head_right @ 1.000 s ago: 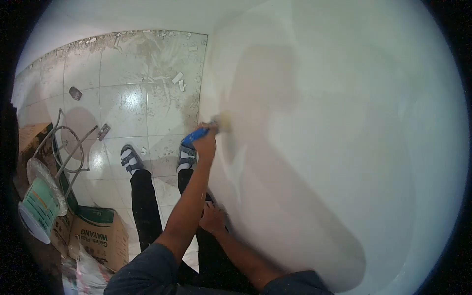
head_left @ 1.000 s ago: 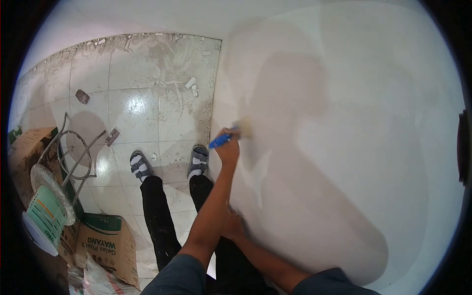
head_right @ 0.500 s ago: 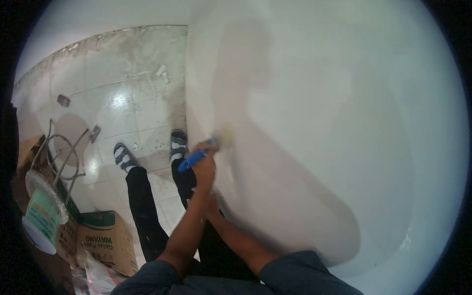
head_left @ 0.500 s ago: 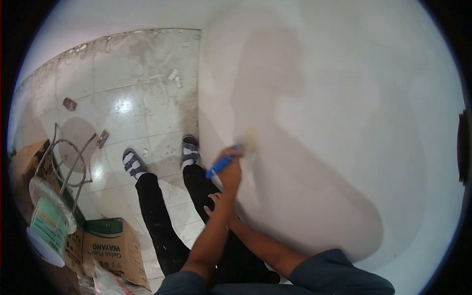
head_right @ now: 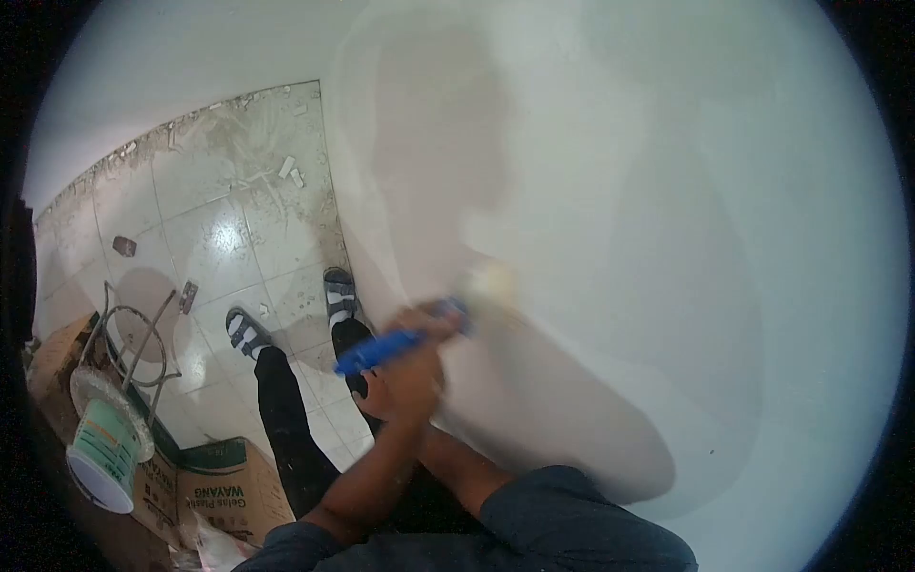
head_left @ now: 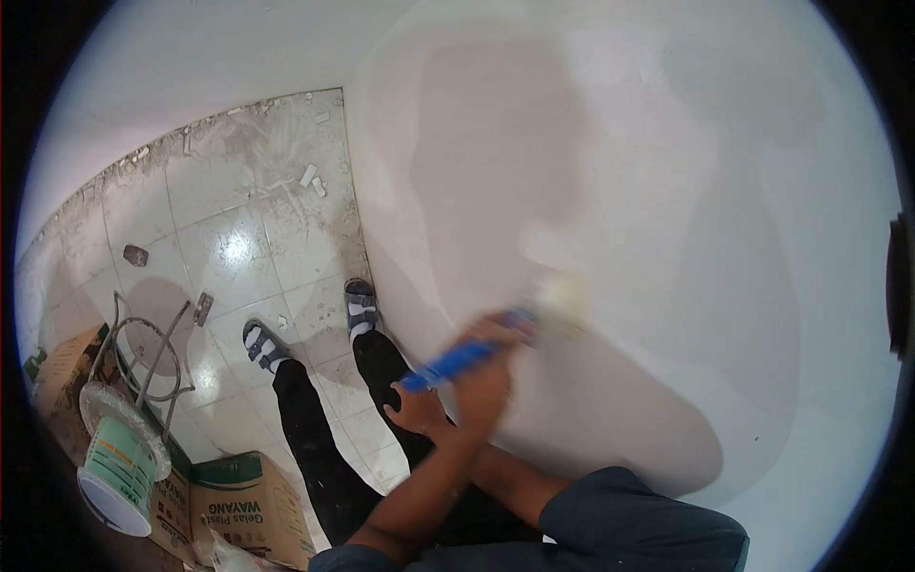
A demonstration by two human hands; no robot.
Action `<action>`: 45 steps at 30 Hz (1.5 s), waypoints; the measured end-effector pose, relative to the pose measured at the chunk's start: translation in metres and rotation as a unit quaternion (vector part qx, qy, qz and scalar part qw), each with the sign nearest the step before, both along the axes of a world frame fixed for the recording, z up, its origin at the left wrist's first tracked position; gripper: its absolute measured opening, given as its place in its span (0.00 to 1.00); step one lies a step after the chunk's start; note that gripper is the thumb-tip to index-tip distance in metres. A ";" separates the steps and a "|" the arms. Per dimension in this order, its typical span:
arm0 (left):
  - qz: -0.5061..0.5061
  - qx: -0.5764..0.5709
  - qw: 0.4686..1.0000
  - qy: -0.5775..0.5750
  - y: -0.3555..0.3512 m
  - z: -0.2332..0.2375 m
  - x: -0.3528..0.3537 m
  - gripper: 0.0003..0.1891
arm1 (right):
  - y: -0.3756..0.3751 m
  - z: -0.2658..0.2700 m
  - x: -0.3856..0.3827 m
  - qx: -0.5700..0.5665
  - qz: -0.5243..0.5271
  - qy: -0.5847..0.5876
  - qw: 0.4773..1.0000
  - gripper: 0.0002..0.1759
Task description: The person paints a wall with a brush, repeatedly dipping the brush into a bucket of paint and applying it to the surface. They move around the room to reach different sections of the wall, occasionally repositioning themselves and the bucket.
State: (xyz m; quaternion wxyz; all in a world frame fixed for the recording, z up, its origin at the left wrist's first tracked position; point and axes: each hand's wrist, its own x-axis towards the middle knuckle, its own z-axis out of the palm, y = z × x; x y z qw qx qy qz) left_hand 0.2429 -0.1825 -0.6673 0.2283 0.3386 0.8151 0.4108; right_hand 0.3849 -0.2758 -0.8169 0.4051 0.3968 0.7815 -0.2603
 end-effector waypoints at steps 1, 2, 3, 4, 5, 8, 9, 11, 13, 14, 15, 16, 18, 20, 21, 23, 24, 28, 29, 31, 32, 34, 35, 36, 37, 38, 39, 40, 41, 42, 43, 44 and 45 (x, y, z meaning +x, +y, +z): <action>0.129 0.088 0.967 -0.201 0.012 -0.045 -0.005 0.07 | -0.002 -0.006 0.010 0.003 -0.003 0.000 1.000 0.30; 0.231 0.099 0.940 -0.229 0.025 -0.075 -0.019 0.05 | -0.006 -0.018 0.030 0.027 0.020 0.066 0.997 0.31; 0.309 0.137 0.900 -0.277 0.035 -0.117 -0.018 0.01 | -0.011 -0.023 0.045 0.048 0.043 0.129 0.990 0.31; 0.309 0.133 0.899 -0.281 0.034 -0.119 -0.010 0.01 | -0.009 -0.020 0.039 -0.012 0.039 0.004 0.999 0.31; 0.313 0.166 0.896 -0.268 0.036 -0.121 -0.008 0.03 | -0.007 -0.016 0.031 -0.012 0.043 0.002 0.999 0.31; 0.253 0.275 0.896 -0.241 0.047 -0.024 -0.002 0.05 | -0.002 -0.003 0.008 0.013 0.007 -0.016 1.000 0.29; 0.251 0.266 0.898 -0.243 0.041 -0.016 0.006 0.05 | -0.008 0.004 0.005 0.005 0.002 -0.019 1.000 0.29; 0.170 0.186 0.956 -0.149 0.027 -0.004 0.032 0.03 | 0.007 0.007 -0.005 -0.010 -0.012 -0.020 1.000 0.29; 0.085 0.098 0.990 -0.057 0.013 0.003 0.060 0.03 | 0.011 0.011 -0.008 -0.015 -0.022 0.001 1.000 0.29; 0.043 0.051 0.998 -0.009 0.007 0.006 0.072 0.03 | 0.011 0.011 -0.008 -0.011 -0.016 0.002 1.000 0.29; 0.005 -0.001 0.999 0.037 0.003 0.008 0.078 0.04 | 0.008 0.006 -0.003 -0.009 -0.007 0.002 1.000 0.29; -0.033 -0.055 0.995 0.081 0.000 0.008 0.083 0.05 | 0.000 0.004 0.003 -0.016 0.002 0.007 1.000 0.29; 0.190 0.253 0.888 -0.332 0.035 -0.059 -0.029 0.04 | -0.006 -0.016 0.022 0.061 0.030 0.060 0.996 0.29; 0.314 0.228 0.864 -0.321 0.051 -0.167 -0.039 0.00 | 0.012 0.000 0.002 0.014 0.048 -0.001 0.999 0.30; 0.336 0.116 0.888 -0.290 0.058 -0.217 -0.044 0.01 | 0.017 0.008 -0.005 -0.034 0.063 -0.066 0.995 0.30; 0.346 0.090 0.891 -0.279 0.061 -0.256 -0.040 0.02 | 0.013 0.003 0.002 -0.049 0.037 -0.040 0.997 0.33; 0.331 0.198 0.886 -0.258 0.071 -0.238 -0.040 0.05 | 0.016 0.004 0.001 -0.032 0.044 -0.025 0.998 0.33; 0.233 0.282 0.882 -0.297 0.056 -0.060 -0.050 0.08 | 0.008 -0.021 0.026 -0.018 -0.015 0.053 0.998 0.30; 0.210 0.241 0.888 -0.330 0.041 -0.023 -0.058 0.08 | 0.011 -0.016 0.018 -0.025 -0.010 0.059 0.998 0.30; 0.089 0.228 0.797 -0.552 0.017 0.029 -0.080 0.08 | 0.022 -0.004 -0.002 -0.025 0.019 0.000 1.000 0.29; 0.075 0.228 0.817 -0.524 0.021 0.022 -0.080 0.06 | 0.025 -0.002 -0.006 -0.031 0.024 -0.003 0.999 0.29; 0.132 0.295 0.777 -0.540 0.039 -0.039 -0.061 0.02 | 0.018 -0.015 0.017 -0.014 0.016 0.067 0.998 0.30; 0.200 0.363 0.709 -0.571 0.058 -0.097 -0.049 0.03 | 0.016 -0.021 0.033 0.006 0.013 0.141 0.990 0.30; 0.238 0.382 0.680 -0.579 0.065 -0.137 -0.062 0.06 | 0.020 -0.017 0.040 0.054 0.090 0.136 0.985 0.31; 0.277 0.321 0.779 -0.462 0.072 -0.175 -0.076 0.07 | 0.029 -0.014 0.024 0.063 0.095 0.138 0.984 0.31; 0.311 0.273 0.842 -0.347 0.081 -0.234 -0.078 0.07 | 0.036 -0.004 -0.003 0.024 0.063 0.030 0.997 0.32; 0.340 0.189 0.890 -0.239 0.086 -0.279 -0.081 0.06 | 0.037 0.002 -0.016 -0.019 0.030 -0.082 0.996 0.33; 0.369 0.154 0.881 -0.254 0.092 -0.328 -0.076 0.05 | 0.036 0.000 -0.013 -0.008 0.032 -0.061 0.998 0.33; 0.398 0.121 0.870 -0.265 0.093 -0.339 -0.084 0.05 | 0.032 -0.001 -0.012 -0.011 0.037 -0.064 0.997 0.33; 0.398 0.185 0.866 -0.239 0.099 -0.341 -0.081 0.06 | 0.030 -0.001 -0.013 -0.002 0.044 -0.060 0.997 0.32; 0.395 0.250 0.859 -0.210 0.115 -0.339 -0.076 0.06 | 0.031 -0.002 -0.015 0.009 0.051 -0.055 0.997 0.32; 0.381 0.310 0.840 -0.230 0.127 -0.280 -0.078 0.08 | 0.029 -0.007 -0.002 0.008 0.053 -0.054 0.997 0.32; 0.339 0.344 0.855 -0.191 0.125 -0.216 -0.088 0.10 | 0.021 -0.013 0.018 0.044 0.121 0.000 0.992 0.32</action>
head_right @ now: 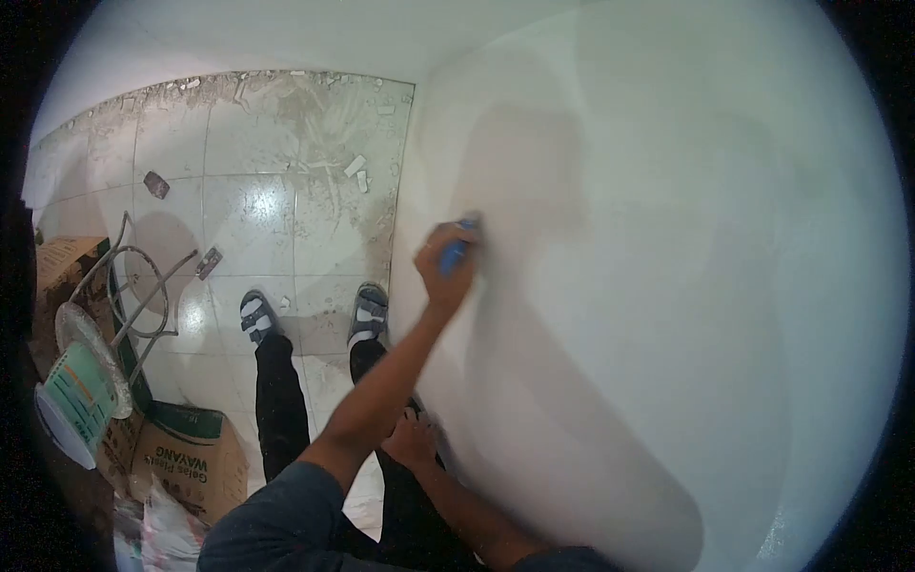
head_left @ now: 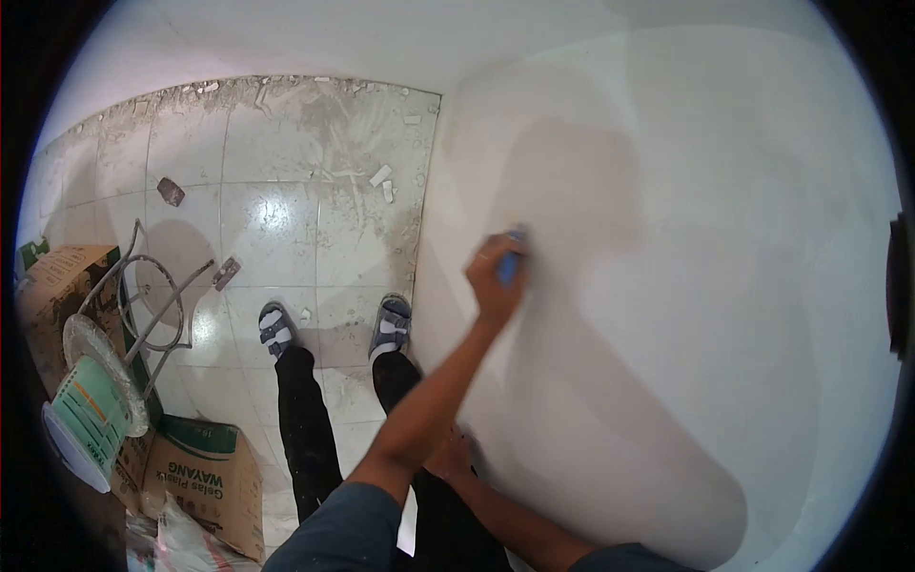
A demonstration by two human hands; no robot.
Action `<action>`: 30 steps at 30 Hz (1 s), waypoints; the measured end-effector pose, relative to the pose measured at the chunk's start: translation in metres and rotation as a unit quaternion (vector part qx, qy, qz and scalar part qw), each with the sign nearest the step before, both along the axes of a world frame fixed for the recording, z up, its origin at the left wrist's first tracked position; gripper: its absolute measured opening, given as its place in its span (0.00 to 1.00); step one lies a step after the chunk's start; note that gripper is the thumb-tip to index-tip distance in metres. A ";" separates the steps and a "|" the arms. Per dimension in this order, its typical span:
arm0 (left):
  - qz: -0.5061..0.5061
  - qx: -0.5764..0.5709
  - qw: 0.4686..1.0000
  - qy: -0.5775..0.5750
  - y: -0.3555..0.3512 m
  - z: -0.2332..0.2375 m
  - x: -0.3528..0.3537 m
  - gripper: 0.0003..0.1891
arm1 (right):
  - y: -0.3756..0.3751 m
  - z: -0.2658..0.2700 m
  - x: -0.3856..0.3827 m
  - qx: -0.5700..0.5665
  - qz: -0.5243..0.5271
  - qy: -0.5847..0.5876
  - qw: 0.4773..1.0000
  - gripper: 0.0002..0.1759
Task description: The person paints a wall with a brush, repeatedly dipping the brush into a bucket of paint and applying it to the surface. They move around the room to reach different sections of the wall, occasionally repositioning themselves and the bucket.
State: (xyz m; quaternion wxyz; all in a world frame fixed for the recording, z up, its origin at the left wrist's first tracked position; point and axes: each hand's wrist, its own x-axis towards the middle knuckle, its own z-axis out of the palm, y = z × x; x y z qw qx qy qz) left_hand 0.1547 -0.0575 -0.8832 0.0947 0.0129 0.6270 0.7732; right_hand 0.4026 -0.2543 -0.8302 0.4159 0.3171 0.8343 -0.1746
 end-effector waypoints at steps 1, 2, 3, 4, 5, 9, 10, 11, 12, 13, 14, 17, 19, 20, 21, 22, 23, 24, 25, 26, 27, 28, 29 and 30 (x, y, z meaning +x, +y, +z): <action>0.003 0.053 0.998 0.016 0.000 0.031 0.008 0.11 | -0.010 -0.004 0.017 0.028 0.069 0.056 0.996 0.33; -0.018 0.079 0.997 -0.007 -0.008 0.076 0.011 0.11 | -0.012 -0.004 0.011 0.022 0.066 0.059 0.996 0.33; -0.124 0.052 0.991 0.020 -0.030 0.121 0.001 0.10 | -0.009 -0.009 0.004 -0.027 -0.005 0.024 0.999 0.34; -0.167 0.143 0.975 -0.033 -0.047 0.160 -0.013 0.10 | -0.004 -0.010 -0.004 -0.072 -0.075 -0.014 0.994 0.35; -0.175 0.223 0.957 -0.069 -0.053 0.172 -0.019 0.10 | -0.007 -0.013 -0.001 -0.070 -0.074 -0.014 0.995 0.35; -0.133 0.173 0.927 -0.305 -0.026 0.071 -0.015 0.06 | -0.019 -0.012 0.019 0.149 -0.006 0.103 0.983 0.35; -0.086 0.089 0.977 -0.173 -0.018 0.041 -0.025 0.03 | -0.005 0.002 -0.006 0.069 -0.022 0.032 0.997 0.34; -0.078 -0.023 0.991 -0.111 -0.007 -0.004 -0.023 0.03 | 0.003 0.009 -0.026 -0.016 -0.039 -0.038 0.998 0.33; -0.023 -0.081 0.995 -0.050 0.005 -0.053 -0.021 0.03 | 0.001 0.012 -0.033 -0.019 -0.042 -0.040 0.998 0.33; -0.023 -0.165 0.984 -0.063 0.004 -0.059 -0.035 0.03 | 0.002 0.012 -0.039 -0.037 -0.061 -0.072 0.995 0.34; -0.018 -0.164 0.984 -0.062 0.006 -0.058 -0.033 0.03 | 0.004 0.013 -0.042 -0.053 -0.078 -0.102 0.990 0.34; 0.004 -0.064 0.997 0.030 0.026 0.012 -0.023 0.07 | -0.005 0.008 -0.024 -0.039 -0.035 -0.069 0.996 0.33; -0.018 0.040 0.999 -0.011 0.013 0.100 -0.022 0.10 | -0.006 0.013 -0.012 -0.061 0.066 -0.031 0.995 0.32; -0.033 0.134 0.990 -0.012 0.007 0.133 -0.023 0.09 | -0.003 0.013 -0.012 -0.078 0.169 0.012 0.983 0.31; -0.077 0.199 0.977 -0.018 -0.010 0.176 -0.031 0.08 | -0.005 0.012 -0.012 -0.093 0.267 0.053 0.958 0.30; -0.120 0.264 0.957 -0.027 -0.020 0.203 -0.035 0.08 | -0.007 0.013 -0.015 -0.096 0.268 0.055 0.957 0.30; -0.119 0.265 0.956 -0.029 -0.021 0.201 -0.033 0.08 | -0.006 0.017 -0.023 -0.110 0.203 0.030 0.972 0.31; -0.119 0.197 0.973 -0.022 -0.024 0.196 -0.029 0.07 | -0.006 0.020 -0.024 -0.121 0.136 0.002 0.983 0.32; -0.120 0.128 0.984 -0.016 -0.026 0.188 -0.024 0.06 | -0.012 0.021 -0.012 -0.119 0.134 -0.006 0.984 0.32; -0.132 0.264 0.939 -0.174 -0.014 0.137 -0.023 0.06 | -0.020 0.019 0.003 -0.057 0.056 0.086 0.993 0.32; -0.134 0.308 0.858 -0.388 -0.015 0.099 -0.030 0.04 | -0.022 0.018 0.005 0.008 -0.019 0.181 0.983 0.32; -0.106 0.231 0.879 -0.403 -0.017 0.062 -0.037 0.05 | -0.020 0.011 0.003 0.014 -0.015 0.184 0.983 0.32; -0.087 0.139 0.922 -0.351 -0.015 0.013 -0.036 0.04 | -0.016 0.013 -0.012 -0.006 -0.014 0.057 0.998 0.32; -0.032 0.086 0.951 -0.297 -0.011 -0.036 -0.030 0.04 | -0.017 0.016 -0.019 -0.029 -0.016 -0.076 0.997 0.33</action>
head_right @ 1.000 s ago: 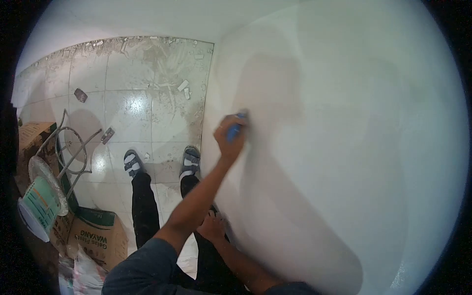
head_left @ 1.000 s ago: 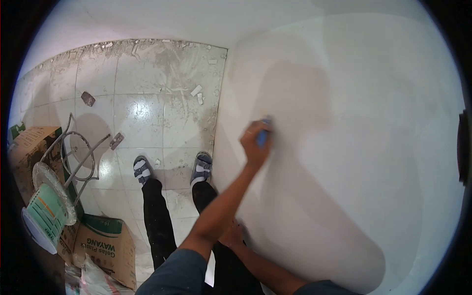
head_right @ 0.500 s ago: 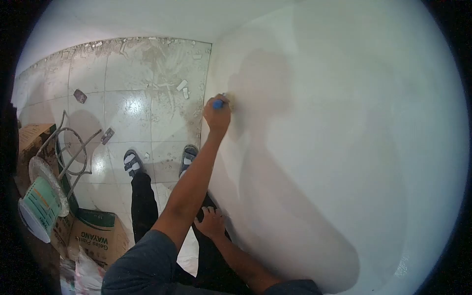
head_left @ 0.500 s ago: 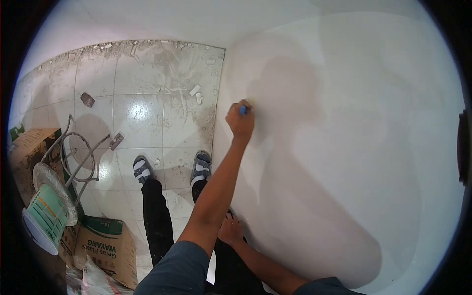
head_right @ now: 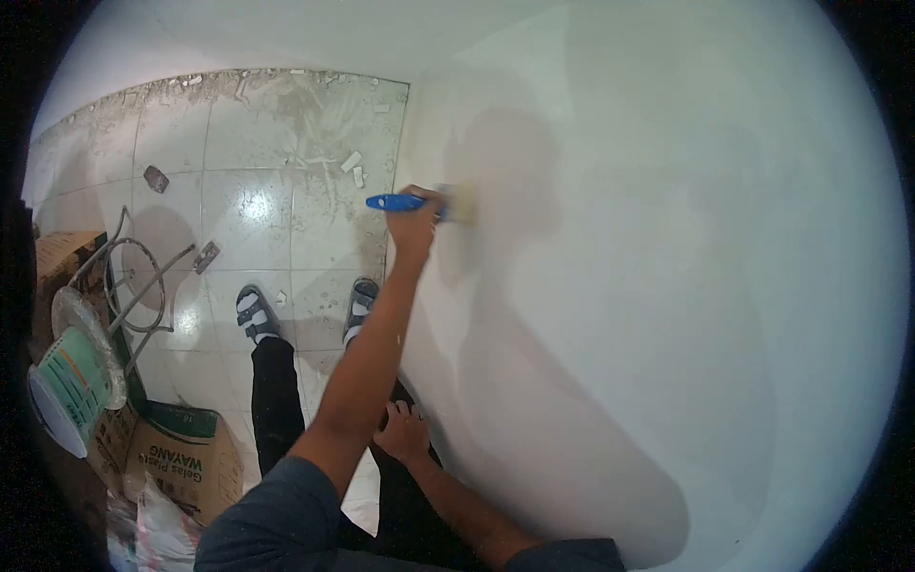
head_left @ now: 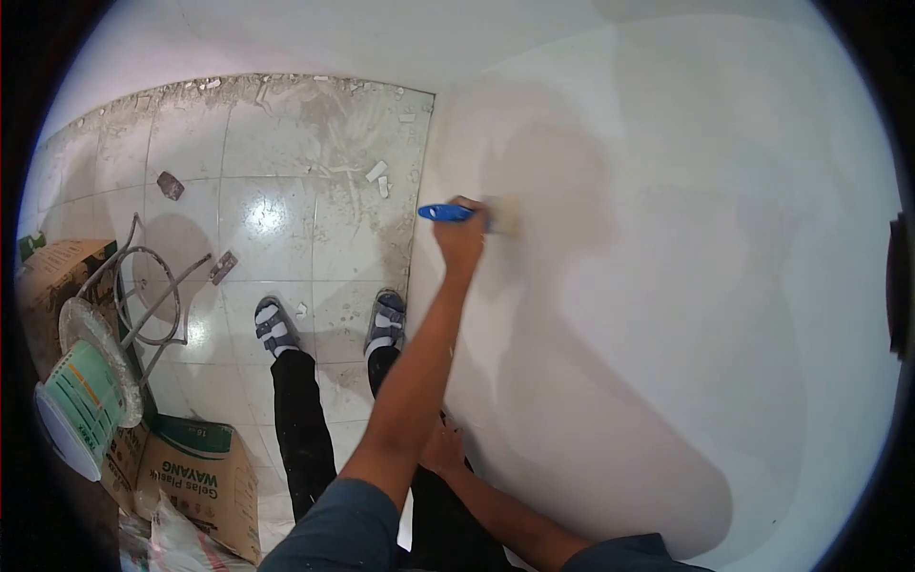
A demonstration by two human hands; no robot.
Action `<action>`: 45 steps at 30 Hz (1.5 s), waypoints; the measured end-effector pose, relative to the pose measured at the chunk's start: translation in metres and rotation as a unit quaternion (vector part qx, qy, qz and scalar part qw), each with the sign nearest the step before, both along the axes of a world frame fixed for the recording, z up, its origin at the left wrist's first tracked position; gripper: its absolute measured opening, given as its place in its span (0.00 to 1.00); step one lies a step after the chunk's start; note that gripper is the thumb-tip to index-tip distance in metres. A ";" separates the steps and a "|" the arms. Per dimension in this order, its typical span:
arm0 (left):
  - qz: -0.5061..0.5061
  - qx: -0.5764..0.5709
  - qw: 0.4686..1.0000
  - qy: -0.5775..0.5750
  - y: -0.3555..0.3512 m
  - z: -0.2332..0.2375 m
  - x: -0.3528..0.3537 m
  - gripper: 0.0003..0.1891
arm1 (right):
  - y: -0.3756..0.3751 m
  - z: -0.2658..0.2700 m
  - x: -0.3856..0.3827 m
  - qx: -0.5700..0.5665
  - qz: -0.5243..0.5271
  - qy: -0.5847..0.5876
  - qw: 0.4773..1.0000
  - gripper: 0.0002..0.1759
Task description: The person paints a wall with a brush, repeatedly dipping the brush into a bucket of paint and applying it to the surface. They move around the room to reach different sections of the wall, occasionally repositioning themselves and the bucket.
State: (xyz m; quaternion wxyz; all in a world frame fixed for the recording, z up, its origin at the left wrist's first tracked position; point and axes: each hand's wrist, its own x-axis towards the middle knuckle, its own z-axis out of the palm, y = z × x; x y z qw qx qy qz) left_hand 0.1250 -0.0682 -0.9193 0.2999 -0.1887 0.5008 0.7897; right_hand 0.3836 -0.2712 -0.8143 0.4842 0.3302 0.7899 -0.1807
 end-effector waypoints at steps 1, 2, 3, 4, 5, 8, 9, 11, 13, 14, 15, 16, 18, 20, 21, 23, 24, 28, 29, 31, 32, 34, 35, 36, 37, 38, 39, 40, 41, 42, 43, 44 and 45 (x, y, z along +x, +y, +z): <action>-0.050 -0.199 0.975 0.084 -0.002 -0.029 0.003 0.04 | -0.004 0.000 0.002 0.000 0.001 -0.001 1.000 0.33; -0.096 -0.389 0.901 0.167 -0.006 -0.027 -0.003 0.05 | -0.006 0.000 0.004 -0.005 -0.021 -0.014 1.000 0.33; -0.090 -0.384 0.903 0.172 -0.001 -0.016 -0.005 0.05 | -0.004 -0.001 0.003 -0.003 -0.043 -0.023 0.999 0.33; -0.063 -0.325 0.930 0.163 0.012 0.002 -0.002 0.06 | 0.000 0.000 0.001 0.010 -0.044 -0.015 0.999 0.33; -0.044 -0.261 0.952 0.153 0.023 0.038 -0.001 0.06 | 0.000 0.002 0.004 0.010 -0.045 0.001 0.999 0.32; -0.043 -0.091 0.981 0.167 0.031 0.219 -0.021 0.02 | -0.019 0.010 0.035 0.045 -0.055 0.076 0.995 0.30; -0.082 0.054 0.993 0.064 0.021 0.276 -0.034 0.03 | -0.018 0.010 0.033 0.070 -0.052 0.136 0.987 0.29; -0.132 0.211 0.968 0.042 -0.005 0.379 -0.061 0.03 | -0.020 0.024 0.023 0.088 -0.089 0.183 0.975 0.28; -0.129 0.300 0.945 0.013 -0.024 0.434 -0.073 0.04 | -0.032 0.043 0.014 0.102 -0.133 0.220 0.961 0.27; -0.115 0.382 0.916 -0.030 -0.029 0.457 -0.077 0.05 | -0.036 0.053 0.003 0.113 -0.153 0.259 0.947 0.25; -0.106 0.337 0.935 0.007 -0.024 0.450 -0.068 0.04 | -0.042 0.064 -0.007 0.124 -0.171 0.295 0.932 0.24; -0.141 0.238 0.961 0.032 -0.015 0.412 -0.053 0.05 | -0.048 0.076 -0.012 0.124 -0.195 0.329 0.916 0.23; -0.175 -0.021 0.977 0.124 -0.027 0.302 -0.025 0.07 | -0.063 0.096 -0.011 0.129 -0.222 0.406 0.877 0.22; -0.213 -0.360 0.831 0.367 -0.097 0.181 -0.010 0.13 | -0.073 0.129 -0.010 0.129 -0.280 0.394 0.866 0.22; -0.176 -0.343 0.863 0.327 -0.159 0.166 -0.010 0.16 | -0.081 0.136 -0.002 0.122 -0.301 0.399 0.857 0.22; -0.222 -0.396 0.854 0.254 -0.284 0.163 -0.015 0.17 | -0.097 0.148 0.022 0.091 -0.349 0.353 0.863 0.22; -0.251 -0.428 0.825 0.269 -0.352 0.130 -0.015 0.16 | -0.107 0.150 0.042 0.095 -0.328 0.363 0.867 0.22; -0.236 -0.459 0.803 0.298 -0.610 0.192 0.018 0.15 | -0.160 0.162 0.125 0.046 -0.317 0.223 0.921 0.21; -0.260 -0.515 0.775 0.259 -0.680 0.172 0.029 0.16 | -0.171 0.161 0.145 0.017 -0.307 0.185 0.933 0.22; -0.294 -0.667 0.669 0.146 -0.768 0.220 0.056 0.20 | -0.193 0.161 0.172 -0.006 -0.318 0.140 0.938 0.22; -0.326 -0.678 0.647 0.129 -0.816 0.231 0.071 0.21 | -0.206 0.164 0.182 -0.019 -0.329 0.122 0.936 0.22; -0.345 -0.690 0.626 0.113 -0.868 0.258 0.091 0.23 | -0.233 0.153 0.200 -0.004 -0.345 0.145 0.927 0.21; -0.374 -0.709 0.595 0.057 -0.888 0.273 0.106 0.24 | -0.246 0.148 0.207 0.013 -0.365 0.157 0.918 0.20; -0.405 -0.725 0.557 -0.003 -0.913 0.289 0.121 0.24 | -0.265 0.155 0.211 0.004 -0.363 0.157 0.918 0.20; -0.402 -0.731 0.551 -0.006 -0.932 0.297 0.129 0.24 | -0.284 0.162 0.215 -0.012 -0.440 0.174 0.881 0.19; -0.436 -0.722 0.538 0.008 -0.939 0.301 0.131 0.25 | -0.299 0.173 0.215 -0.025 -0.513 0.191 0.836 0.18; -0.470 -0.711 0.522 0.022 -0.943 0.309 0.130 0.25 | -0.321 0.173 0.227 -0.030 -0.515 0.190 0.835 0.18; -0.489 -0.706 0.511 0.035 -0.944 0.315 0.122 0.25 | -0.347 0.175 0.240 -0.037 -0.506 0.176 0.844 0.18; -0.456 -0.709 0.533 0.071 -0.928 0.338 0.115 0.25 | -0.368 0.176 0.250 -0.043 -0.496 0.164 0.851 0.18; -0.430 -0.712 0.546 0.100 -0.917 0.350 0.100 0.24 | -0.387 0.174 0.262 -0.090 -0.480 0.114 0.865 0.18; -0.403 -0.713 0.559 0.129 -0.908 0.360 0.087 0.24 | -0.407 0.171 0.276 -0.135 -0.461 0.063 0.875 0.18; -0.339 -0.739 0.554 0.179 -0.902 0.357 0.074 0.22 | -0.424 0.171 0.285 -0.149 -0.461 0.009 0.875 0.18; -0.271 -0.760 0.546 0.227 -0.894 0.355 0.057 0.21 | -0.438 0.172 0.290 -0.162 -0.458 -0.045 0.873 0.18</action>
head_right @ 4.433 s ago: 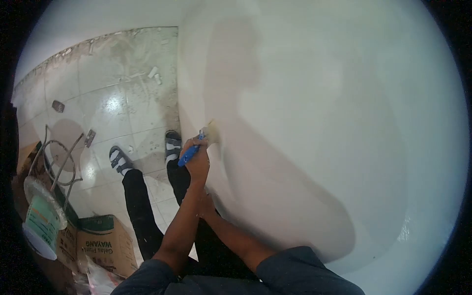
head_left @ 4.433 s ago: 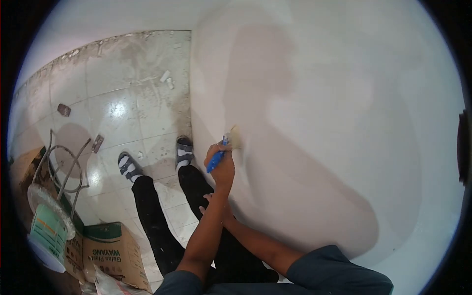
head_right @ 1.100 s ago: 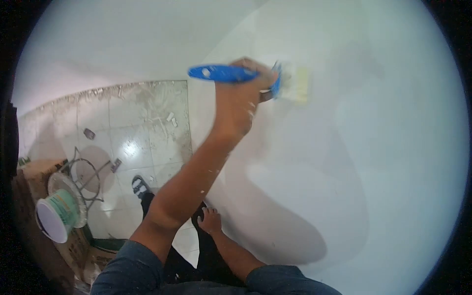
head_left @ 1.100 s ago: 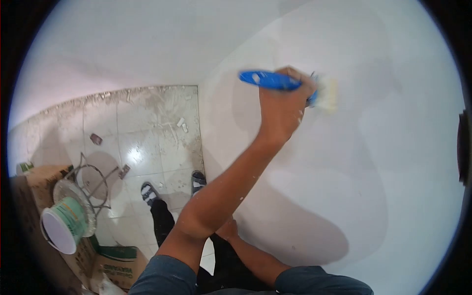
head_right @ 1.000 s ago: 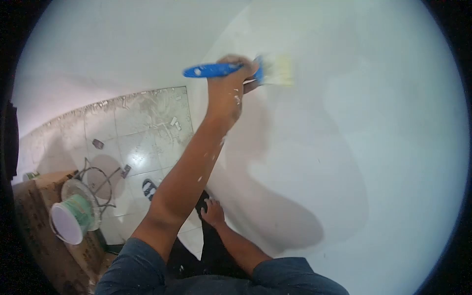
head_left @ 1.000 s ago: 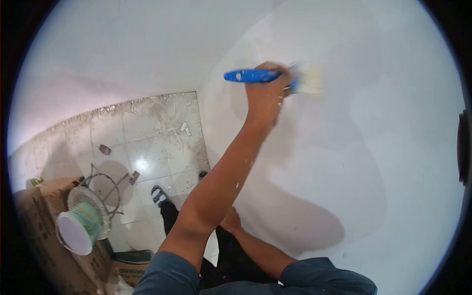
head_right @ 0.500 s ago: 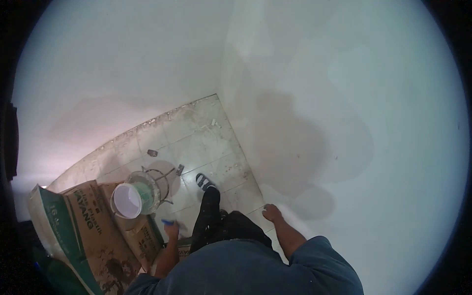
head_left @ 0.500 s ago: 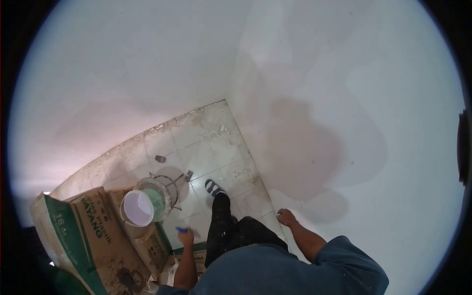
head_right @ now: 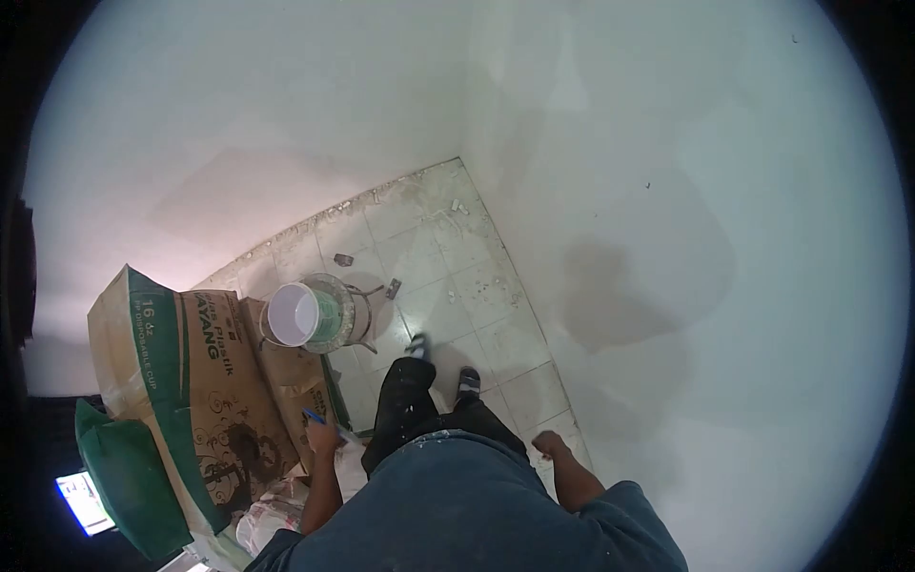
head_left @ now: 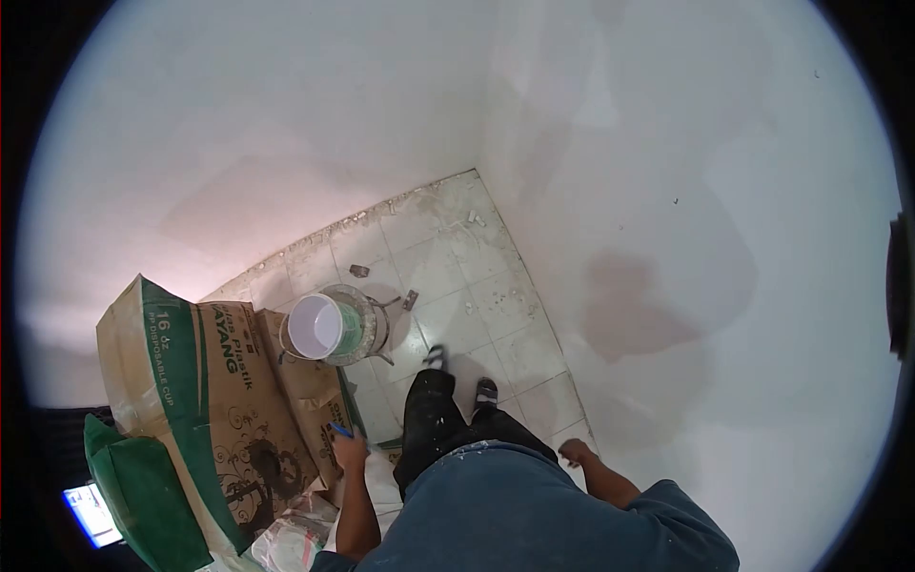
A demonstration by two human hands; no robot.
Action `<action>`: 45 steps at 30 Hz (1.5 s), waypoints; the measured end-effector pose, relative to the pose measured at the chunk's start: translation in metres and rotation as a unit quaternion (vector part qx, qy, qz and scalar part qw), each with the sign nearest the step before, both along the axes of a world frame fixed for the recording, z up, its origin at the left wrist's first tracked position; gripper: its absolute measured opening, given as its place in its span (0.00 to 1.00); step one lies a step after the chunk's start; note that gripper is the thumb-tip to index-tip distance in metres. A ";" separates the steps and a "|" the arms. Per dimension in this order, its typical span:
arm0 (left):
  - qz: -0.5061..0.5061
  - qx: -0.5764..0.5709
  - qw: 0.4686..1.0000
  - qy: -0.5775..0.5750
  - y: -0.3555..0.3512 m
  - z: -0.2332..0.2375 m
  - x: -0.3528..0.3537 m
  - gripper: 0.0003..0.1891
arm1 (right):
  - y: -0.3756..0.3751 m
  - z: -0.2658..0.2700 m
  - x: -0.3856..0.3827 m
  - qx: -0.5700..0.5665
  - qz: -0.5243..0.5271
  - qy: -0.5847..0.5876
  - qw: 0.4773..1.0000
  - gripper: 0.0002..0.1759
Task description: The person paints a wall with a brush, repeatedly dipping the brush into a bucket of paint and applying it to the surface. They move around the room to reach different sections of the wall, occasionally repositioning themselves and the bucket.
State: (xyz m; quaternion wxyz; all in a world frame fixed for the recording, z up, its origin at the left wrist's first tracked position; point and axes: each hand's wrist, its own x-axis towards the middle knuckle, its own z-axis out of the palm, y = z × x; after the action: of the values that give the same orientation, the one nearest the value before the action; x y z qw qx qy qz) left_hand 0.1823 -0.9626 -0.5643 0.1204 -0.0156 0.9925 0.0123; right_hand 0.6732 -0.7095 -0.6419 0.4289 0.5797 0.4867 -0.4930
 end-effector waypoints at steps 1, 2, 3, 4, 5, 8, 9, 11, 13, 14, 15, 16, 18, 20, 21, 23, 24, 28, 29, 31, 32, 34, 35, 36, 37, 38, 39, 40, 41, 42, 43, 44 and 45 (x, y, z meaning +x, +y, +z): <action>0.000 0.177 0.984 -0.013 0.008 0.024 -0.034 0.20 | -0.021 0.008 -0.001 0.004 -0.004 0.005 1.000 0.18; 0.002 0.347 0.937 -0.031 0.023 0.051 -0.057 0.19 | -0.032 0.017 0.006 0.021 -0.054 -0.007 0.998 0.16; 0.000 0.350 0.936 -0.032 0.036 0.071 -0.072 0.19 | -0.038 0.027 0.005 0.039 -0.104 -0.019 0.994 0.16; 0.084 0.463 0.881 -0.052 0.050 0.086 -0.086 0.17 | -0.037 0.032 -0.005 0.045 -0.107 -0.019 0.993 0.16; 0.167 0.565 0.805 -0.073 0.057 0.092 -0.100 0.16 | -0.033 0.032 -0.016 0.047 -0.126 -0.009 0.991 0.16; 0.140 0.617 0.774 -0.017 0.044 0.063 -0.145 0.15 | -0.026 0.004 -0.060 0.040 -0.089 0.018 0.995 0.17; 0.135 0.617 0.775 -0.020 0.032 0.049 -0.157 0.15 | -0.026 -0.017 -0.075 0.033 -0.027 0.035 0.998 0.18; 0.146 0.595 0.790 -0.041 0.001 0.025 -0.173 0.15 | -0.018 -0.032 -0.132 0.111 0.156 0.158 0.969 0.18; 0.144 0.601 0.780 -0.093 -0.012 0.051 -0.176 0.14 | -0.013 -0.004 -0.214 0.149 0.000 0.188 0.971 0.18; 0.182 0.612 0.762 -0.113 -0.021 0.052 -0.181 0.13 | -0.012 0.016 -0.256 0.172 -0.074 0.205 0.961 0.17; 0.220 0.620 0.741 -0.133 -0.030 0.052 -0.187 0.12 | -0.014 0.018 -0.285 0.176 -0.115 0.219 0.953 0.17; 0.222 0.619 0.742 -0.134 -0.037 0.044 -0.198 0.12 | -0.017 0.020 -0.308 0.181 -0.156 0.232 0.943 0.17; 0.216 0.657 0.711 -0.130 -0.043 0.030 -0.221 0.10 | -0.022 0.038 -0.339 0.181 -0.137 0.248 0.942 0.17; 0.246 0.645 0.709 -0.146 -0.022 0.036 -0.237 0.10 | -0.034 0.015 -0.339 0.232 -0.028 0.274 0.933 0.18; 0.201 0.669 0.702 -0.139 -0.016 0.022 -0.247 0.10 | -0.040 0.018 -0.330 0.225 -0.023 0.273 0.935 0.18; 0.166 0.649 0.727 -0.151 0.009 0.028 -0.258 0.09 | -0.060 0.031 -0.324 0.171 -0.180 0.215 0.944 0.18; 0.185 0.635 0.731 -0.171 0.020 0.023 -0.264 0.09 | -0.070 0.037 -0.315 0.169 -0.185 0.190 0.949 0.18; 0.190 0.637 0.716 -0.214 0.041 -0.024 -0.283 0.12 | -0.119 0.044 -0.252 0.138 -0.238 0.104 0.956 0.18; 0.185 0.625 0.729 -0.208 0.045 -0.036 -0.285 0.13 | -0.133 0.041 -0.232 0.117 -0.263 0.086 0.954 0.18; 0.201 0.619 0.729 -0.210 0.052 -0.044 -0.289 0.13 | -0.152 0.060 -0.206 0.063 -0.266 0.007 0.962 0.19; 0.200 0.620 0.732 -0.200 0.052 -0.052 -0.295 0.12 | -0.159 0.068 -0.194 0.046 -0.259 -0.027 0.965 0.19; 0.210 0.615 0.737 -0.186 0.053 -0.074 -0.306 0.12 | -0.175 0.085 -0.170 0.025 -0.252 -0.080 0.964 0.19; 0.215 0.618 0.730 -0.199 0.054 -0.091 -0.314 0.11 | -0.178 0.094 -0.161 0.020 -0.250 -0.098 0.963 0.19; 0.222 0.618 0.724 -0.210 0.051 -0.102 -0.324 0.10 | -0.179 0.106 -0.155 0.013 -0.245 -0.101 0.964 0.19; 0.217 0.630 0.717 -0.204 0.053 -0.106 -0.329 0.09 | -0.181 0.116 -0.150 0.004 -0.240 -0.105 0.965 0.19; 0.212 0.642 0.710 -0.197 0.058 -0.107 -0.330 0.08 | -0.186 0.117 -0.139 -0.008 -0.226 -0.109 0.968 0.19; 0.166 0.610 0.754 -0.179 0.059 -0.097 -0.330 0.08 | -0.191 0.117 -0.126 -0.016 -0.173 -0.088 0.981 0.19; 0.117 0.576 0.792 -0.162 0.063 -0.087 -0.330 0.08 | -0.190 0.116 -0.122 -0.022 -0.123 -0.065 0.990 0.19; 0.123 0.573 0.795 -0.157 0.066 -0.089 -0.330 0.08 | -0.188 0.119 -0.129 -0.028 -0.116 -0.065 0.991 0.19; 0.092 0.532 0.828 -0.152 0.070 -0.092 -0.329 0.08 | -0.188 0.124 -0.133 -0.031 -0.133 -0.086 0.987 0.19; 0.060 0.488 0.858 -0.150 0.074 -0.097 -0.328 0.09 | -0.187 0.129 -0.141 -0.034 -0.152 -0.108 0.982 0.19; 0.061 0.486 0.859 -0.150 0.078 -0.106 -0.327 0.09 | -0.189 0.128 -0.146 -0.034 -0.216 -0.125 0.968 0.20; 0.009 0.436 0.892 -0.117 0.083 -0.114 -0.326 0.09 | -0.186 0.127 -0.151 -0.035 -0.217 -0.127 0.967 0.20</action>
State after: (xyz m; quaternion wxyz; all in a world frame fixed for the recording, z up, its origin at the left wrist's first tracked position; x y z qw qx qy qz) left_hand -0.1438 -0.8794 -0.6784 0.2302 0.0278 0.8663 0.4425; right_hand 0.5219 -0.8953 -0.5148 0.3900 0.7137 0.2737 -0.5135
